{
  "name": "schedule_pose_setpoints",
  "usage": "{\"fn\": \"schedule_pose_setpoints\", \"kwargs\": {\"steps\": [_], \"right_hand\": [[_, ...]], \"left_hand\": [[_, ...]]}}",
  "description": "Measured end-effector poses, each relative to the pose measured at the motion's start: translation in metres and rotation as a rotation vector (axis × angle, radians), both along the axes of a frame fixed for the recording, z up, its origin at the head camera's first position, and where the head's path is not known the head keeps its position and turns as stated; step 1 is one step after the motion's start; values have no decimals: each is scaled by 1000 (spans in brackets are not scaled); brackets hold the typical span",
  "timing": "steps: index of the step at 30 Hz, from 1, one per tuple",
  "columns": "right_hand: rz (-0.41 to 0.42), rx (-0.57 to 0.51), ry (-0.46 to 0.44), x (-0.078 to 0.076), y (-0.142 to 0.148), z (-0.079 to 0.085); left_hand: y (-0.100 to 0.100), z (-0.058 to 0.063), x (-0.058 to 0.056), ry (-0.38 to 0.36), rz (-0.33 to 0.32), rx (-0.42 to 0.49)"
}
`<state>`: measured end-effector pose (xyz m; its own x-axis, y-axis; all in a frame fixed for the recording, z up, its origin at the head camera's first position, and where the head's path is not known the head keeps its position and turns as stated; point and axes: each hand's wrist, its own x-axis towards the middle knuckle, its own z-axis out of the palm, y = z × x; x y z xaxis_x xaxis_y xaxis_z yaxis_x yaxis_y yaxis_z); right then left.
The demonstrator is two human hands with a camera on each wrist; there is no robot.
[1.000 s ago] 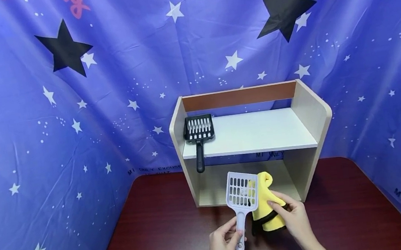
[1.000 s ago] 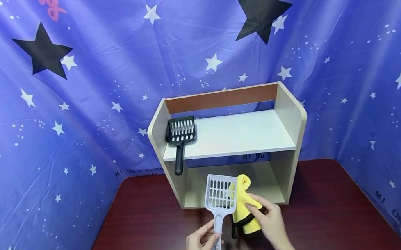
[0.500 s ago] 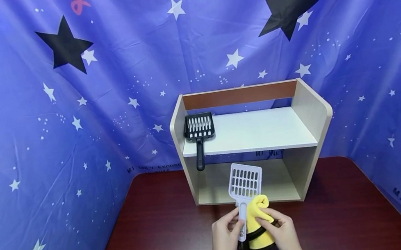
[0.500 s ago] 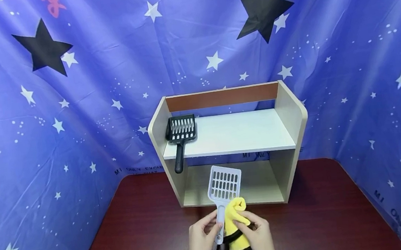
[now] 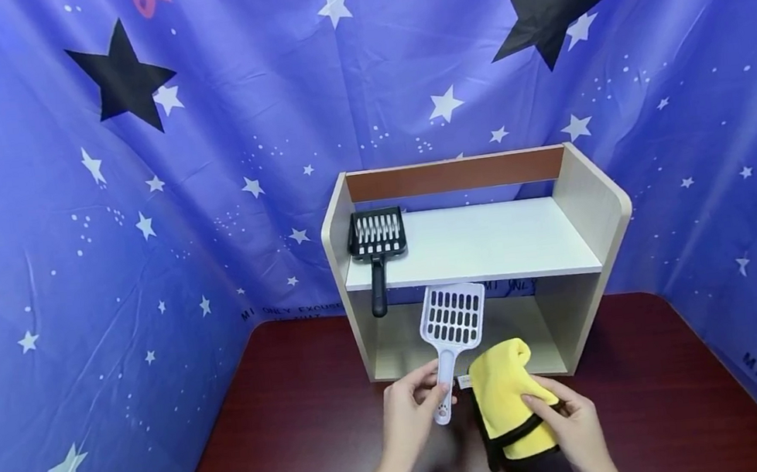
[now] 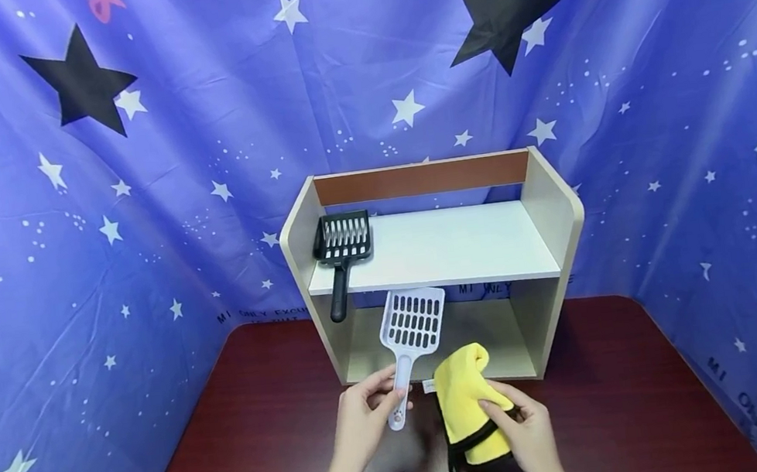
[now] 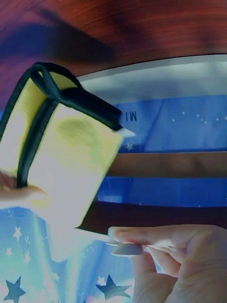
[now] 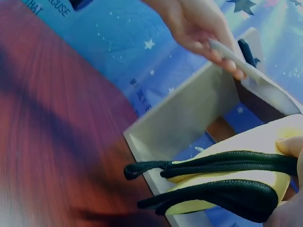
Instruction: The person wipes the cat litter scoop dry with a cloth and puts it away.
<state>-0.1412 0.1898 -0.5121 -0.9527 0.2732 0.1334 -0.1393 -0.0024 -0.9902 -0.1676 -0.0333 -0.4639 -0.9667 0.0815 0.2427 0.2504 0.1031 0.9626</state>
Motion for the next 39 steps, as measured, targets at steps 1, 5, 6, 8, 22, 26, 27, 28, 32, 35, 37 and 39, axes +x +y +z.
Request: {"fn": "schedule_pose_setpoints", "kwargs": {"steps": [1, 5, 6, 8, 22, 26, 27, 28, 32, 35, 37, 39], "right_hand": [[0, 1, -4, 1, 4, -1], [-2, 10, -17, 4, 18, -5], [-1, 13, -20, 5, 22, -5], [0, 21, -22, 8, 28, -7], [-18, 61, -116, 16, 48, -11], [-42, 104, -158, 19, 52, -13], [-44, 115, -170, 19, 53, -14], [-45, 129, -175, 19, 54, -15], [-50, 146, -192, 19, 57, -18], [-56, 151, -205, 19, 58, -19], [-59, 162, -209, 20, 59, -20], [-60, 179, -210, 20, 59, -20]], "left_hand": [[-1, 1, 2, 0, -12, -7], [-7, 5, 9, -19, -44, -36], [-8, 6, 10, -19, -47, -43], [-9, 9, 13, -17, -48, -59], [-15, 77, 19, 51, -34, -38], [-12, 96, 8, 87, -8, -62], [-11, 99, 5, 93, -5, -59], [-11, 101, 2, 88, -8, -45], [-7, 109, -13, 64, -33, 43], [-4, 111, -23, 52, -45, 111], [-2, 113, -28, 47, -42, 142], [0, 114, -32, 38, -45, 179]]}}
